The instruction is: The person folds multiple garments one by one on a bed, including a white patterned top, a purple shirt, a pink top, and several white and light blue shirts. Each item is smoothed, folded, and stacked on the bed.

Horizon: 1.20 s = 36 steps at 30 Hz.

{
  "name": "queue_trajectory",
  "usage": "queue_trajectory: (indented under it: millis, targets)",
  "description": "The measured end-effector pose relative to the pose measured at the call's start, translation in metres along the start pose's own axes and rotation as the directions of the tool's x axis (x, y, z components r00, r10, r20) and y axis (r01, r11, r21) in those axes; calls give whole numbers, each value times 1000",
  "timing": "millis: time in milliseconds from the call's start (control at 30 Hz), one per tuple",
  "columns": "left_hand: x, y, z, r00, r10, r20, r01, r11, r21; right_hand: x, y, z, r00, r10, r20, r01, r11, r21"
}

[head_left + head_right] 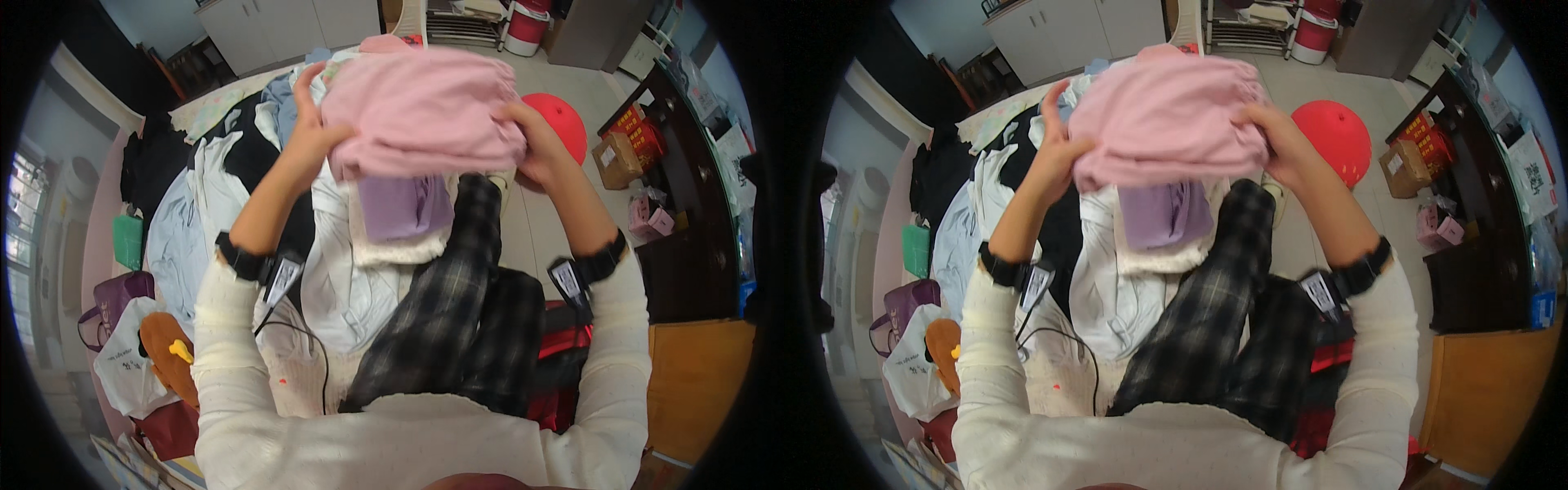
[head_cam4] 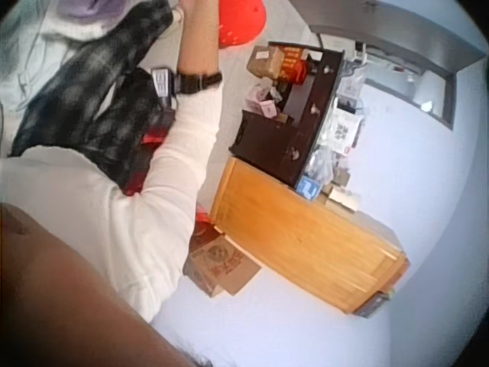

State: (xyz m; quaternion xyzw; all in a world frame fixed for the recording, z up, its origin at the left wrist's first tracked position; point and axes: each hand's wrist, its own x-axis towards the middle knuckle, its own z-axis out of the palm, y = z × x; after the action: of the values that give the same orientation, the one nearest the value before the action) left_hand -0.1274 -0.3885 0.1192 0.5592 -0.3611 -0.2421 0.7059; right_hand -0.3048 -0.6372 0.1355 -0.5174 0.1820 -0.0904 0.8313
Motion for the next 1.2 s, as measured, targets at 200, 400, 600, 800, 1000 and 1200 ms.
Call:
queue_trajectory:
  millis: [200,400,600,800,1000,1200]
  targets:
    - [104,-97,-76,992,65,-110,-39,974,223,169,61,-14,951,-187,-245,173,982,-78]
    - [86,-211,-119,843,-534,-65,509,754,415,212,157,-71,935,165,-314,-276,894,-352]
    - [-20,-167,-118,915,-108,-389,252,905,341,154,125,-73,901,-48,-432,-118,930,-349]
    - [-208,-96,-150,889,91,-449,342,520,783,-5,101,-17,986,-50,-160,5,962,-272]
    - [-286,-101,-134,659,-123,-742,752,132,646,-86,149,56,961,268,72,-247,944,-218]
    - [-282,-125,-124,748,-111,-654,663,97,742,-112,175,114,867,365,339,-290,923,-252]
